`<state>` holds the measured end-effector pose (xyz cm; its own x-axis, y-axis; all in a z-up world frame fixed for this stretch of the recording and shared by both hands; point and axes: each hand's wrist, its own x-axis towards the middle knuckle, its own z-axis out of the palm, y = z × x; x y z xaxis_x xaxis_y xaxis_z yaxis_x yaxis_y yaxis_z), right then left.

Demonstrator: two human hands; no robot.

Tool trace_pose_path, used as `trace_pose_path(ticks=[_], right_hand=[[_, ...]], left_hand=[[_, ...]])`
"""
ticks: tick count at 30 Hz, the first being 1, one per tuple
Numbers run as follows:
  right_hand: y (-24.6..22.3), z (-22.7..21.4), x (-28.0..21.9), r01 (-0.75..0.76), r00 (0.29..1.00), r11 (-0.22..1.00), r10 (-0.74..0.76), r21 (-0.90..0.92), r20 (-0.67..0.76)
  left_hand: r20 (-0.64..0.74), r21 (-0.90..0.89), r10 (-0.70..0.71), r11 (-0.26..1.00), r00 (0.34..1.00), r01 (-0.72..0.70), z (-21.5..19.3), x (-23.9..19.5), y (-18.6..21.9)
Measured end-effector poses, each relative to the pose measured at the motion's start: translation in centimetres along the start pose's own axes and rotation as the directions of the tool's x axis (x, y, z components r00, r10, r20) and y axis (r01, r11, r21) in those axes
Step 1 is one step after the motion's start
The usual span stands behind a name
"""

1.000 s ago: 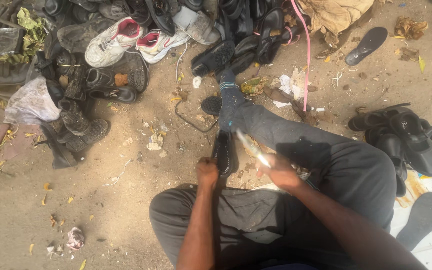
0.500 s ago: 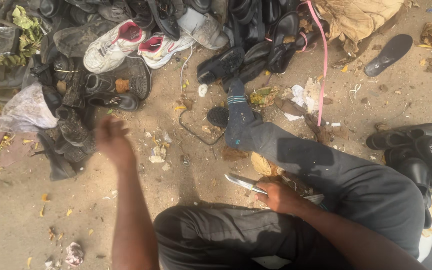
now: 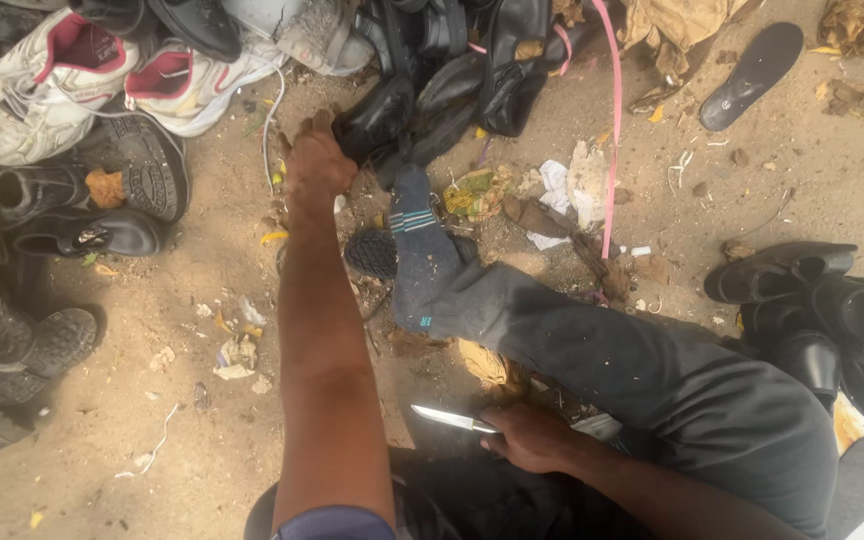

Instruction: The person sits on the ground and uses a knife to scrape and clean the soles of several black shoes. They handle multiple shoes one by one, scraping the bottom surfaces and occasionally turning them over to work on different areas.

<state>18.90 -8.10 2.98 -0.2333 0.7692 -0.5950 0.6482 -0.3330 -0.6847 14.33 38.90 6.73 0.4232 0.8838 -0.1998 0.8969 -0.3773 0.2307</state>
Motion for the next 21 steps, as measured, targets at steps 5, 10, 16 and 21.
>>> trace_pose_path(ticks=[5,10,16,21], right_hand=[[0.6,0.4,-0.5,0.214,0.964,0.977,-0.211,-0.001,-0.159],[-2.0,-2.3,-1.1,-0.034,0.995,0.999,0.036,0.026,-0.098],[-2.6,-3.2,-2.1,0.096,0.905,0.995,-0.086,0.003,-0.417],[-2.2,-1.7,-4.3,0.268,0.776,0.962,-0.182,0.055,-0.604]], left_hand=[[-0.365,0.172,-0.025,0.981,0.931,0.094,0.5,-10.7,-3.3],[-0.048,0.266,-0.271,0.924,0.961,0.274,2.3,-28.9,-5.2],[0.255,0.317,-0.159,0.946,0.954,0.073,7.2,-35.8,-6.0],[-0.211,0.272,0.183,0.955,0.96,-0.122,10.9,-35.8,-7.3]])
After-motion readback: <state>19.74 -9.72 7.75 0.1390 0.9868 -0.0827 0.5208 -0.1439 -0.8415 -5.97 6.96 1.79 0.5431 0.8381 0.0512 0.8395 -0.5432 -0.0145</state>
